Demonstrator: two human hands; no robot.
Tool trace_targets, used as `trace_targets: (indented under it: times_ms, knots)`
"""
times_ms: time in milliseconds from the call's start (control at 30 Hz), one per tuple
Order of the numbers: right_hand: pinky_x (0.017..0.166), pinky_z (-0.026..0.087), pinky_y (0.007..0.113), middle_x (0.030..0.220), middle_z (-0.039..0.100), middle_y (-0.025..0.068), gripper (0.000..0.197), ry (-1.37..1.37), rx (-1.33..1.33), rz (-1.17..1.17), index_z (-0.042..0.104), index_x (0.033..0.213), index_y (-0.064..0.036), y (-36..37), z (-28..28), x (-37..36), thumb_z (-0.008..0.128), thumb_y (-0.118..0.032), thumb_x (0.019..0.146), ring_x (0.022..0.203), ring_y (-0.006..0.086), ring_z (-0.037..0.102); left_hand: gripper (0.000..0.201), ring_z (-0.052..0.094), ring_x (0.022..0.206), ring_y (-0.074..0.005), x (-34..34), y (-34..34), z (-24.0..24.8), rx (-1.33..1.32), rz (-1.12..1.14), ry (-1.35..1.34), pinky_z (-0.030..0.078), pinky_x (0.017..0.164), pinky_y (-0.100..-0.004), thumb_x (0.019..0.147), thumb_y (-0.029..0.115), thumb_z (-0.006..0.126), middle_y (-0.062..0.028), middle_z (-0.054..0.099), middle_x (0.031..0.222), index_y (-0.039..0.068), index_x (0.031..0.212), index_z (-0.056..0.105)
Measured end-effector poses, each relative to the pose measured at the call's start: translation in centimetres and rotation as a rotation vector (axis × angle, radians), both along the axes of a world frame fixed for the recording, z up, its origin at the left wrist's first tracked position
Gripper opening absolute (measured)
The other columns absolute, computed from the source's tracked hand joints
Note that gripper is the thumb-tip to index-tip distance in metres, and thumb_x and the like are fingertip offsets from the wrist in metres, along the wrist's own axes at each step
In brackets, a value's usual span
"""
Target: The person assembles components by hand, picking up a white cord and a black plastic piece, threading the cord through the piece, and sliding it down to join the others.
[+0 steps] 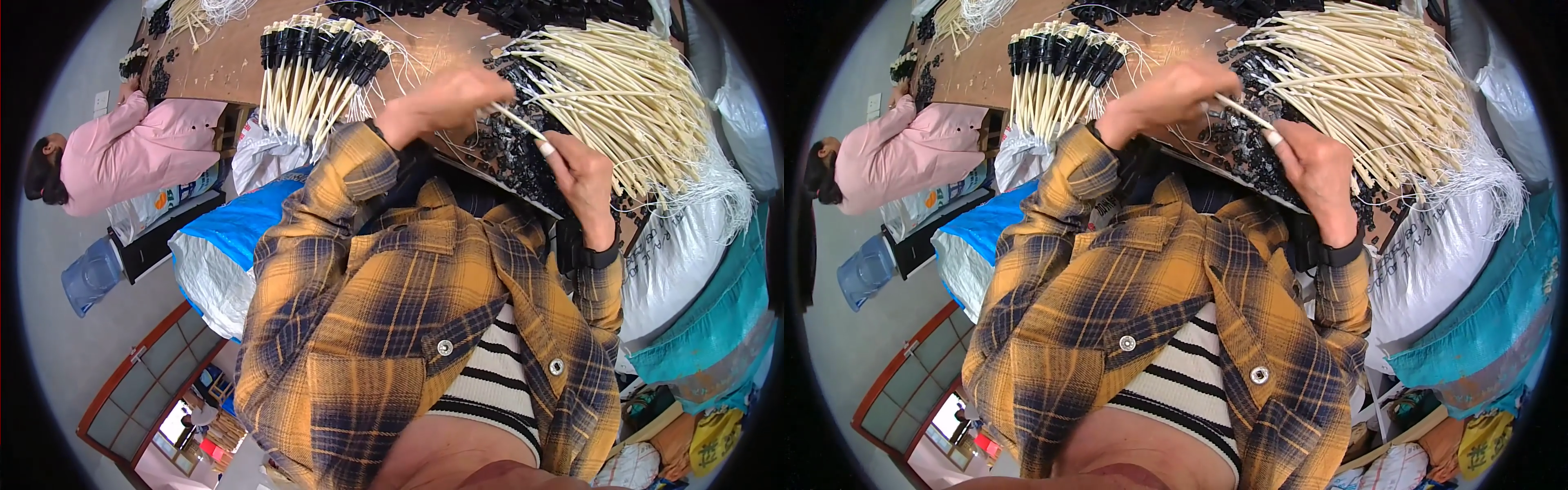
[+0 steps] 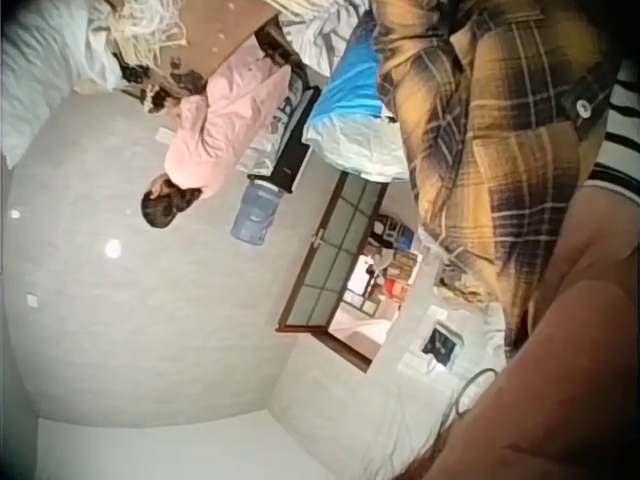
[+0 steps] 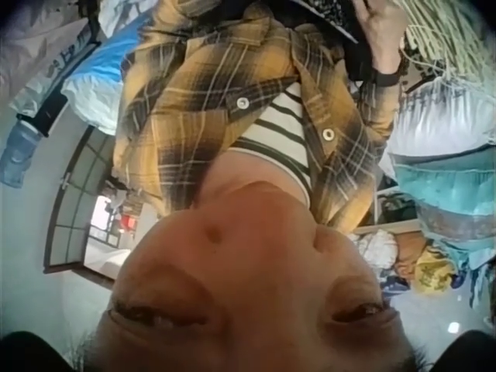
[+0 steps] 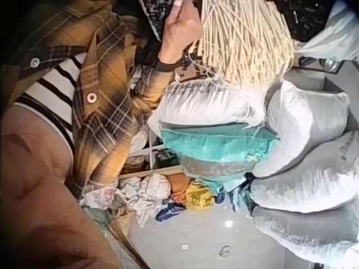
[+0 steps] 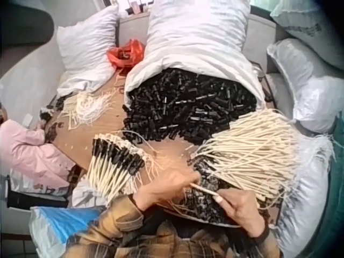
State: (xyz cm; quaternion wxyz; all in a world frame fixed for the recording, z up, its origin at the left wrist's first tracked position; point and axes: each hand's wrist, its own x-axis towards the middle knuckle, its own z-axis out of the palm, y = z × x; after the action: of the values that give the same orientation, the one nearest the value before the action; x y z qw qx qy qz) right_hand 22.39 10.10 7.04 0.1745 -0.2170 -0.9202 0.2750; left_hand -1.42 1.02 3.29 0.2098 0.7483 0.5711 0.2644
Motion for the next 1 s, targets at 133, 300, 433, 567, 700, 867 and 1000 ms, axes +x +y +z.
trace_targets:
  times_ms: [133,300,433,567,700,867,1000]
  knots:
    - [0.058,0.05,0.033,0.083,0.067,0.0113,0.026,-0.065,0.168,-0.245,0.066,0.106,-0.0064,-0.1,0.0,-0.9,0.069,-0.004,0.08,0.066,0.022,0.065,0.029,0.062,0.074,-0.0245,2.2,0.3,1.5,0.269,-0.022,-0.141,0.054,0.069,-0.0363,0.074,-0.007,0.059,-0.0063,0.061,0.087,0.007,0.099,0.057]
    - [0.055,0.046,0.025,0.093,0.069,0.011,0.013,0.098,0.001,-0.077,0.066,0.094,-0.0048,1.0,-1.4,-2.5,0.063,-0.004,0.081,0.063,0.014,0.059,0.022,0.06,0.063,-0.0181,5.5,0.1,5.1,0.19,0.062,0.172,0.05,0.055,-0.0305,0.077,0.014,0.067,-0.0018,0.062,0.079,0.014,0.099,0.064]
    - [0.049,0.033,0.016,0.104,0.066,0.0088,0.014,0.839,-1.21,0.06,0.061,0.074,-0.0093,3.4,0.2,1.0,0.061,-0.015,0.088,0.051,0.0026,0.034,0.015,0.058,0.057,-0.0144,0.7,-1.9,0.4,0.073,0.413,0.032,0.046,0.052,-0.027,0.081,0.014,0.065,-0.0009,0.063,0.072,0.012,0.096,0.065]
    - [0.052,0.041,0.026,0.073,0.059,-0.0001,0.022,0.079,-0.494,0.041,0.066,0.098,-0.0068,-0.3,1.7,-2.1,0.073,-0.012,0.078,0.06,0.0106,0.054,0.015,0.059,0.058,-0.0145,2.6,-1.0,1.0,-0.298,0.558,-0.674,0.045,0.053,-0.0315,0.079,0.012,0.067,-0.008,0.064,0.07,0.003,0.091,0.064]
    - [0.052,0.044,0.031,0.067,0.055,0.0081,0.024,0.099,0.062,-0.002,0.065,0.098,-0.0079,-1.8,-0.9,-3.4,0.074,-0.013,0.077,0.056,0.0191,0.056,0.024,0.062,0.063,-0.018,3.7,-0.5,0.9,-0.182,0.511,-0.739,0.048,0.059,-0.0311,0.074,0.011,0.068,-0.0124,0.066,0.073,-0.001,0.094,0.068]
    - [0.053,0.047,0.032,0.066,0.063,0.0113,0.017,0.075,0.025,-0.109,0.069,0.095,-0.0078,-1.8,-1.7,-3.0,0.07,-0.01,0.078,0.056,0.0228,0.062,0.028,0.065,0.081,-0.0329,2.8,-0.9,1.2,-0.189,0.453,-0.409,0.05,0.073,-0.0402,0.073,0.01,0.061,-0.0185,0.067,0.084,0.0,0.099,0.064]
    - [0.052,0.048,0.031,0.067,0.065,0.0113,0.014,0.148,0.1,-0.171,0.07,0.093,-0.0088,-1.4,-1.1,-3.2,0.067,-0.012,0.081,0.055,0.0225,0.063,0.029,0.063,0.085,-0.0336,2.4,-1.7,0.8,0.147,0.412,-0.08,0.049,0.073,-0.044,0.073,0.003,0.054,-0.0168,0.066,0.089,0.008,0.099,0.065]
